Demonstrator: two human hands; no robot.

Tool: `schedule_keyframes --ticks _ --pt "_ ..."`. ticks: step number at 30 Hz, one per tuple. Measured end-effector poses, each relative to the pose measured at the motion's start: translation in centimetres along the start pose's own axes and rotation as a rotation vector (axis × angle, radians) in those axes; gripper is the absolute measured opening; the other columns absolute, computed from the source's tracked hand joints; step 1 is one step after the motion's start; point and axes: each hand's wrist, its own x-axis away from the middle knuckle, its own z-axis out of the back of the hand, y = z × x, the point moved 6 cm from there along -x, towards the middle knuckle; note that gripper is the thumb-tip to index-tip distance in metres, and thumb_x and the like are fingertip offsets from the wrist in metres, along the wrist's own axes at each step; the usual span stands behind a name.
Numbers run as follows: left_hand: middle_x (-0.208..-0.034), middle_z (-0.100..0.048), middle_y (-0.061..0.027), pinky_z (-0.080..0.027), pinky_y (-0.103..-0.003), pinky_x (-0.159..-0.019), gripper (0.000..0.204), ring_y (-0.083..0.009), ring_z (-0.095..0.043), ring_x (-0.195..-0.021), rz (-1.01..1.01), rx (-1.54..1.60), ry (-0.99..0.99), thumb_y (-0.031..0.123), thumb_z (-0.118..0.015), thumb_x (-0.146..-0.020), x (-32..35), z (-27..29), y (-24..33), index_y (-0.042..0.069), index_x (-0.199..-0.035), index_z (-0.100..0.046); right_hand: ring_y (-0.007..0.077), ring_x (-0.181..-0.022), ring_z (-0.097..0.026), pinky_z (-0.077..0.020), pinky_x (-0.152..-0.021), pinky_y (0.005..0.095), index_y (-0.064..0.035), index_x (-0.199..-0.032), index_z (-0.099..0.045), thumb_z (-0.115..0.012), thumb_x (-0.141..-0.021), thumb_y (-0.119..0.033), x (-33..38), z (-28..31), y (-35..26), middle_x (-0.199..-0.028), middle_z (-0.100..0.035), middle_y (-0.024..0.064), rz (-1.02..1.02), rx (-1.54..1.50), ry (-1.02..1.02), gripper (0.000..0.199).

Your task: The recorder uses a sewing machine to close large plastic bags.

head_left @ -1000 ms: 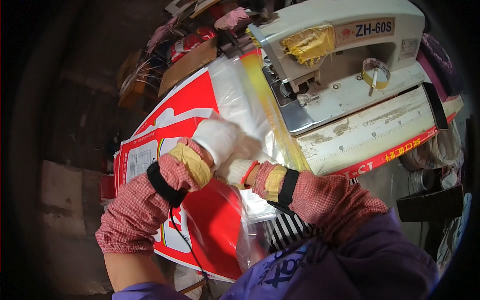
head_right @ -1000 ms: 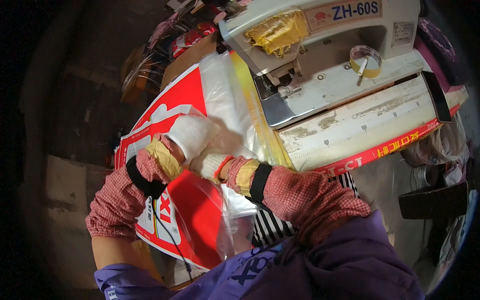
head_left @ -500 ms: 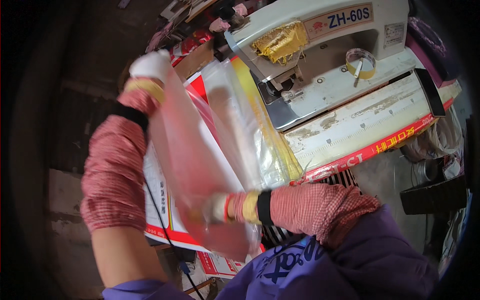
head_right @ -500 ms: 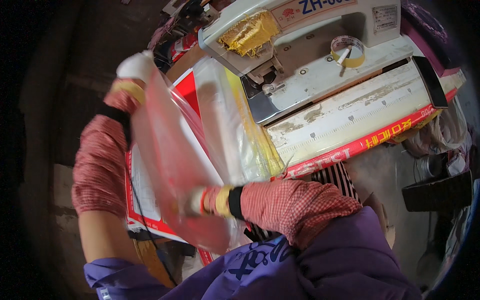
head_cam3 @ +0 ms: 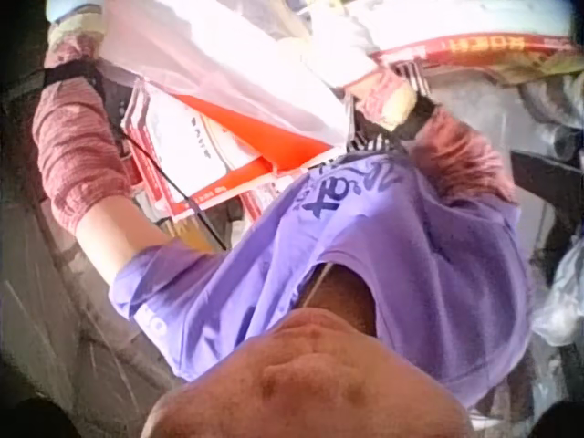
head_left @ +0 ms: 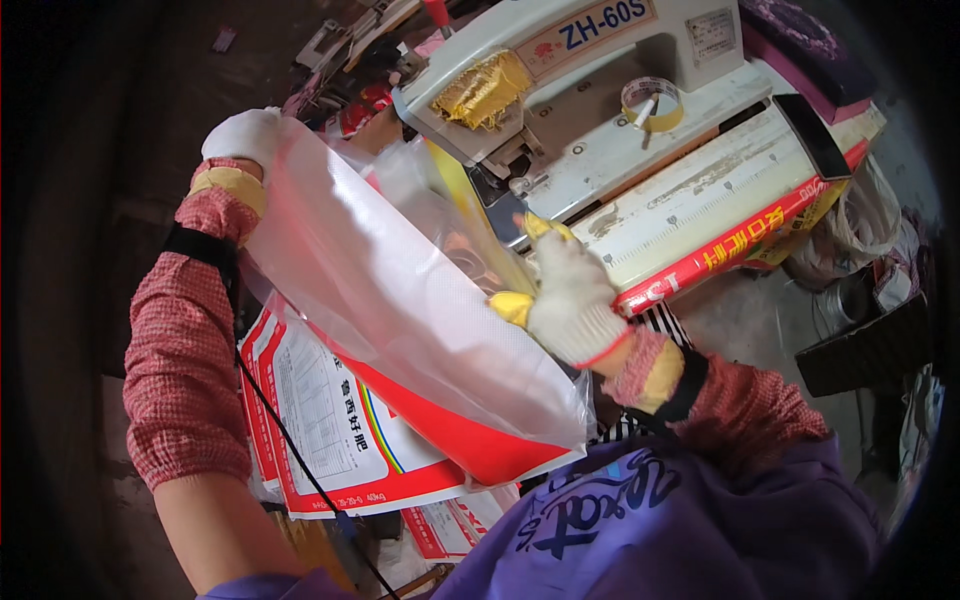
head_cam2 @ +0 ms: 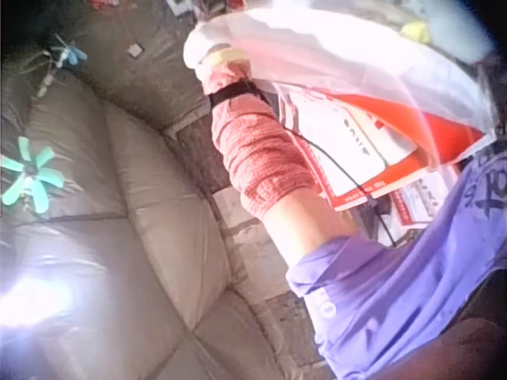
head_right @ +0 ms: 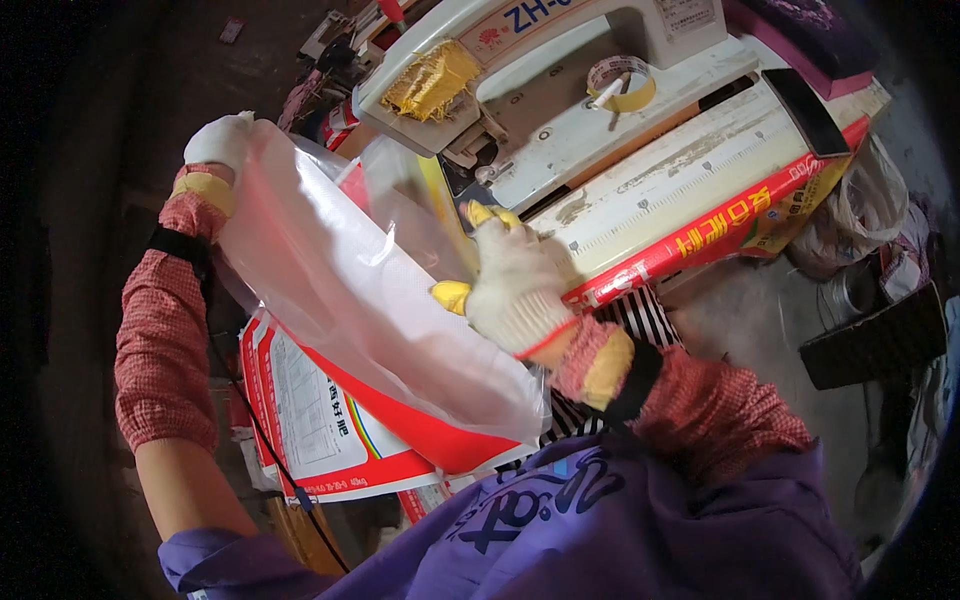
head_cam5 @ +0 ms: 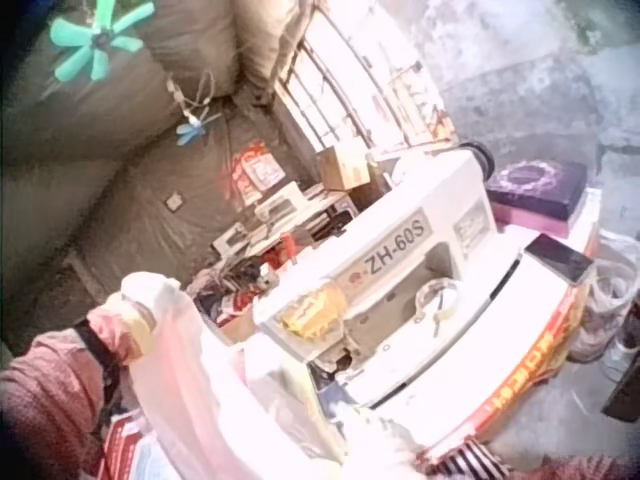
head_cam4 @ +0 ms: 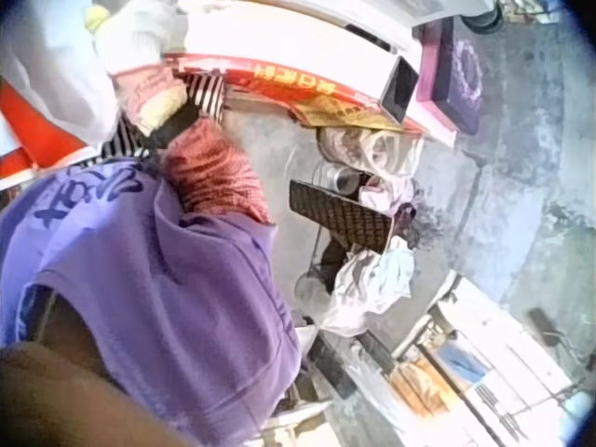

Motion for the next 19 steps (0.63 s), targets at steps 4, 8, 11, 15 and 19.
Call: schedule_keyframes --ticks 4,8,11,15,19 --pt "-0.102 -0.060 -0.0127 -0.046 -0.041 -0.081 0.033 -0.0305 -0.057 -0.095 -0.129 -0.067 -0.004 0.025 -0.035 -0.087 0.4 -0.1 2.1 0.011 -0.102 -0.061 0.0221 -0.075 -0.059 -0.0469 -0.064 0.0320 -0.0078 -0.112 -0.049 -0.059 -0.078 -0.031 0.2 -1.1 0.5 -0.084 -0.059 0.0112 -0.184 -0.172 -0.224 0.042" --pt "-0.099 -0.061 -0.0141 -0.047 -0.042 -0.078 0.032 -0.0304 -0.059 -0.093 -0.226 -0.167 0.042 0.022 -0.034 -0.087 0.7 -1.0 1.7 0.010 -0.101 -0.061 0.0181 -0.062 -0.060 -0.0466 -0.056 0.0282 -0.0047 -0.111 -0.049 -0.058 -0.078 -0.025 2.2 -2.0 -2.5 -0.076 -0.060 0.0106 -0.114 -0.286 -0.343 0.039" --pt "-0.100 -0.060 -0.0155 -0.045 -0.041 -0.081 0.033 -0.0315 -0.058 -0.094 -0.166 -0.074 -0.036 0.023 -0.033 -0.088 -0.1 -1.1 2.9 0.009 -0.104 -0.059 0.0241 -0.066 -0.061 -0.0471 -0.062 0.0337 -0.0040 -0.110 -0.051 -0.059 -0.077 -0.030 2.0 -5.2 1.2 -0.078 -0.061 0.0119 -0.312 -0.314 -0.627 0.043" --pt "-0.105 -0.059 -0.0163 -0.041 -0.040 -0.087 0.037 -0.0326 -0.055 -0.099 -0.030 0.261 -0.064 0.030 -0.033 -0.089 -2.4 -1.7 1.5 0.006 -0.102 -0.059 0.0327 -0.083 -0.059 -0.0452 -0.075 0.0403 -0.0021 -0.092 -0.058 -0.057 -0.073 -0.040 0.2 -4.5 0.4 -0.084 -0.061 0.0169 -0.128 0.083 -0.753 0.043" --pt "-0.108 -0.057 -0.0210 -0.038 -0.035 -0.093 0.051 -0.0249 -0.053 -0.108 -0.103 -0.175 -0.435 0.038 -0.055 -0.080 -9.8 -6.2 -2.6 0.007 -0.120 -0.049 0.0351 -0.086 -0.057 -0.0434 -0.078 0.0422 -0.0054 -0.096 -0.057 -0.059 -0.072 -0.040 -0.2 -7.7 -3.5 -0.086 -0.060 0.0190 0.165 0.012 -0.487 0.042"
